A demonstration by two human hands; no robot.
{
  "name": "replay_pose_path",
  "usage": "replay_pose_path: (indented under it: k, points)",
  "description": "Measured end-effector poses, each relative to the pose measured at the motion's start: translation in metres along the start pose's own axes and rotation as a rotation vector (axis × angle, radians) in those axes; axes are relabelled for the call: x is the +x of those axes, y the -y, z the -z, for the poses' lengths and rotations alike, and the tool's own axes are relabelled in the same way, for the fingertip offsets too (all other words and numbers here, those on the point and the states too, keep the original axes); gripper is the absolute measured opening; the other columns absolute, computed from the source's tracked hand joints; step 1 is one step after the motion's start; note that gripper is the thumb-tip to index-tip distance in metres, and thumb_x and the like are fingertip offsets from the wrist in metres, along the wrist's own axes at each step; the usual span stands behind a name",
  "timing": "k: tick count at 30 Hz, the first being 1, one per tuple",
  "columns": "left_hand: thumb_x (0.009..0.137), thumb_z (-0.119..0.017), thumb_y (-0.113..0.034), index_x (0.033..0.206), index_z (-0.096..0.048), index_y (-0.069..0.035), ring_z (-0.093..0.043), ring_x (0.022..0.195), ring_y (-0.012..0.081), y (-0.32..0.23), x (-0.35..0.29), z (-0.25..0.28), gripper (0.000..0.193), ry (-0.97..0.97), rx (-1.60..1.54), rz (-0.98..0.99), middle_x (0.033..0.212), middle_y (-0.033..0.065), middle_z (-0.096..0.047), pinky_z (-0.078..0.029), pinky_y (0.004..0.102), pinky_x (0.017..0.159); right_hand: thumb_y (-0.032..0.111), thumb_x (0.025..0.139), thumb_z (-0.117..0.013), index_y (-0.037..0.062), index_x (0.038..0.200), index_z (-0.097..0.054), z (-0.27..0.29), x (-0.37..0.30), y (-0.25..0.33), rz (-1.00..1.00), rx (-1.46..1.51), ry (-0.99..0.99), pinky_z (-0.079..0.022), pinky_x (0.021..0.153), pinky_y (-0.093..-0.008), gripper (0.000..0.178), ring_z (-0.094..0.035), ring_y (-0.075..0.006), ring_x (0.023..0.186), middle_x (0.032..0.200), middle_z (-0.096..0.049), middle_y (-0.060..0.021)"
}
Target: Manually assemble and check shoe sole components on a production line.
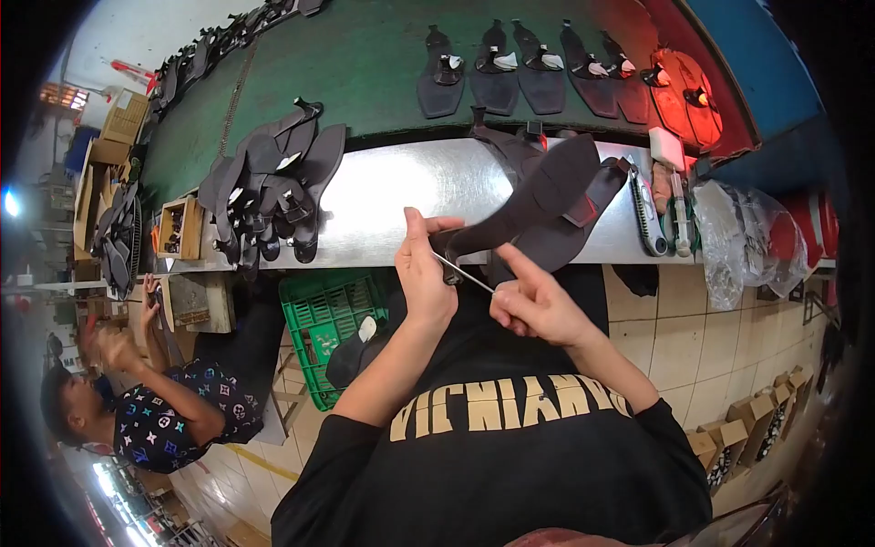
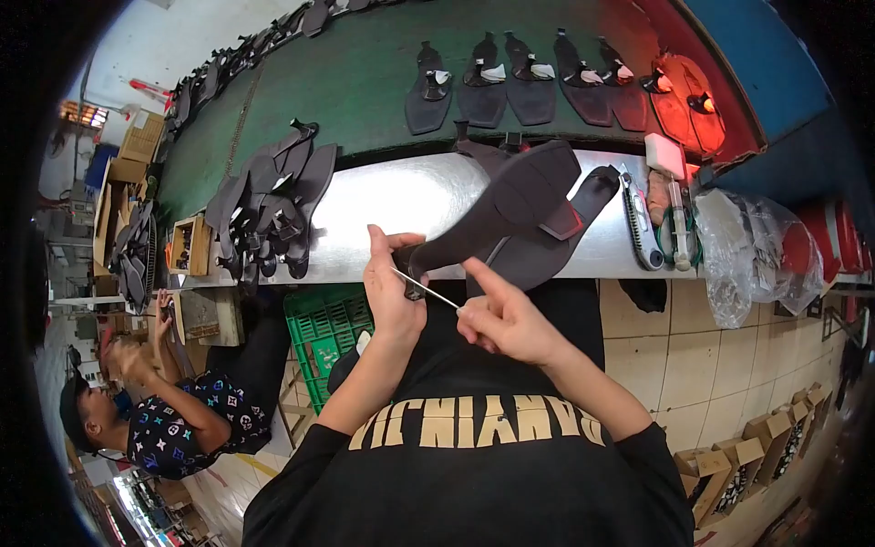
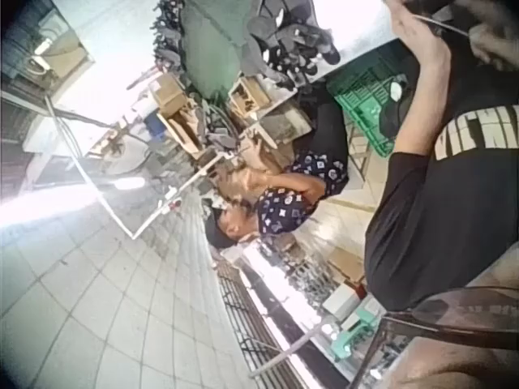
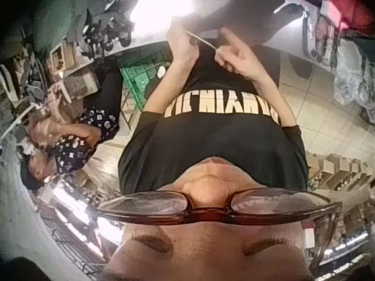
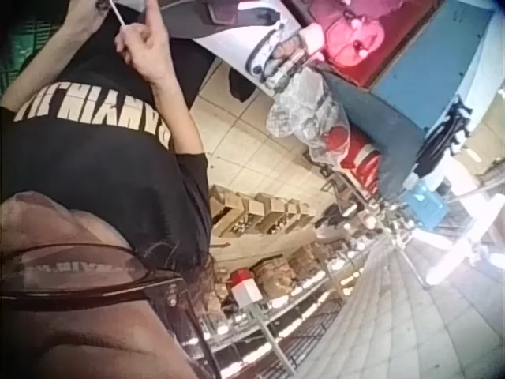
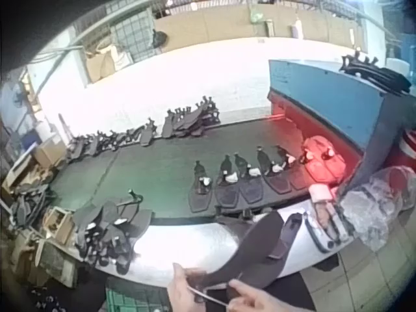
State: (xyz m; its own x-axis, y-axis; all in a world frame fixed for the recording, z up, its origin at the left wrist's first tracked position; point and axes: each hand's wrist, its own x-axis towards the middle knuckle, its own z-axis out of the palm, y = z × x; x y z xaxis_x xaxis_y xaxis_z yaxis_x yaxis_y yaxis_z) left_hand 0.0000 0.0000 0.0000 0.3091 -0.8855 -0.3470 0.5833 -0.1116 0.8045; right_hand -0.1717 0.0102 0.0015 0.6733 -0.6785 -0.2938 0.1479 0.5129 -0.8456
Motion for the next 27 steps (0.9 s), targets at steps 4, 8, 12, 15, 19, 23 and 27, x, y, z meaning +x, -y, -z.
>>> replay_pose_path:
  k: [4, 8, 12, 15, 19, 23, 27]
  points:
    - [0.101, -0.035, -0.050, 0.072, -0.061, 0.000, -0.057, 0.060, 0.0096, 0.002, -0.002, 0.002, 0.063, 0.024, 0.164, -0.325, 0.068, 0.0064, -0.063, -0.044, 0.0220, 0.057, 0.013, 0.096, -0.051, 0.0083, 0.144, -0.033, -0.010, 0.003, -0.001, -0.002, 0.174, -0.093, -0.031, 0.042, -0.0171, 0.052, -0.043, -0.0055, 0.050, 0.069, -0.051, -0.0019]
    - [0.100, -0.034, -0.053, 0.069, -0.059, -0.001, -0.053, 0.054, 0.0090, -0.005, 0.002, 0.011, 0.065, -0.011, 0.110, -0.264, 0.062, 0.0040, -0.059, -0.041, 0.0219, 0.052, 0.016, 0.097, -0.051, 0.0022, 0.126, -0.052, -0.002, 0.003, 0.008, 0.055, 0.342, -0.092, -0.032, 0.041, -0.0182, 0.032, -0.046, -0.0057, 0.051, 0.068, -0.053, -0.0018]
    - [0.097, -0.035, -0.058, 0.071, -0.052, -0.007, -0.044, 0.045, 0.0096, -0.012, 0.004, 0.006, 0.060, -0.078, 0.072, -0.203, 0.061, 0.0012, -0.050, -0.034, 0.0205, 0.042, 0.002, 0.091, -0.055, -0.0020, 0.100, -0.065, -0.011, 0.011, -0.002, 0.388, -0.461, -0.245, -0.043, 0.053, -0.0234, 0.015, -0.056, -0.0114, 0.057, 0.070, -0.060, -0.0048]
    - [0.097, -0.037, -0.058, 0.068, -0.055, -0.006, -0.048, 0.048, 0.0108, -0.013, 0.002, 0.000, 0.062, -0.028, -0.022, -0.076, 0.059, 0.0034, -0.054, -0.038, 0.0236, 0.045, -0.003, 0.086, -0.057, -0.0023, 0.095, -0.064, -0.015, 0.020, -0.006, 0.690, -0.801, -0.371, -0.047, 0.055, -0.0279, 0.012, -0.060, -0.0189, 0.060, 0.073, -0.062, -0.0102]
    - [0.095, -0.042, -0.060, 0.074, -0.052, -0.009, -0.048, 0.051, 0.0113, -0.012, 0.011, 0.006, 0.056, -0.002, -0.180, 0.054, 0.064, 0.0023, -0.053, -0.037, 0.0231, 0.044, -0.005, 0.080, -0.061, 0.0009, 0.091, -0.062, -0.028, 0.008, 0.000, 0.748, -0.900, -0.216, -0.049, 0.056, -0.0317, 0.012, -0.062, -0.0265, 0.062, 0.074, -0.062, -0.0117]
    - [0.094, -0.049, -0.053, 0.083, -0.058, -0.010, -0.054, 0.067, 0.0140, -0.027, 0.012, -0.007, 0.046, 0.094, -0.527, 0.426, 0.078, 0.0038, -0.060, -0.036, 0.0237, 0.044, -0.002, 0.081, -0.063, 0.0008, 0.088, -0.061, -0.027, 0.013, -0.001, 0.689, -0.842, -0.353, -0.049, 0.056, -0.0336, 0.008, -0.062, -0.0293, 0.063, 0.073, -0.061, -0.0124]
    - [0.088, -0.053, -0.062, 0.090, -0.059, -0.013, -0.052, 0.055, 0.0138, -0.009, 0.021, 0.017, 0.050, 0.212, -0.487, 0.410, 0.073, 0.0038, -0.059, -0.034, 0.0232, 0.041, 0.002, 0.083, -0.062, 0.0012, 0.084, -0.059, -0.023, 0.021, -0.008, 0.660, -0.912, -0.378, -0.048, 0.055, -0.0365, 0.003, -0.061, -0.0320, 0.063, 0.073, -0.059, -0.0137]
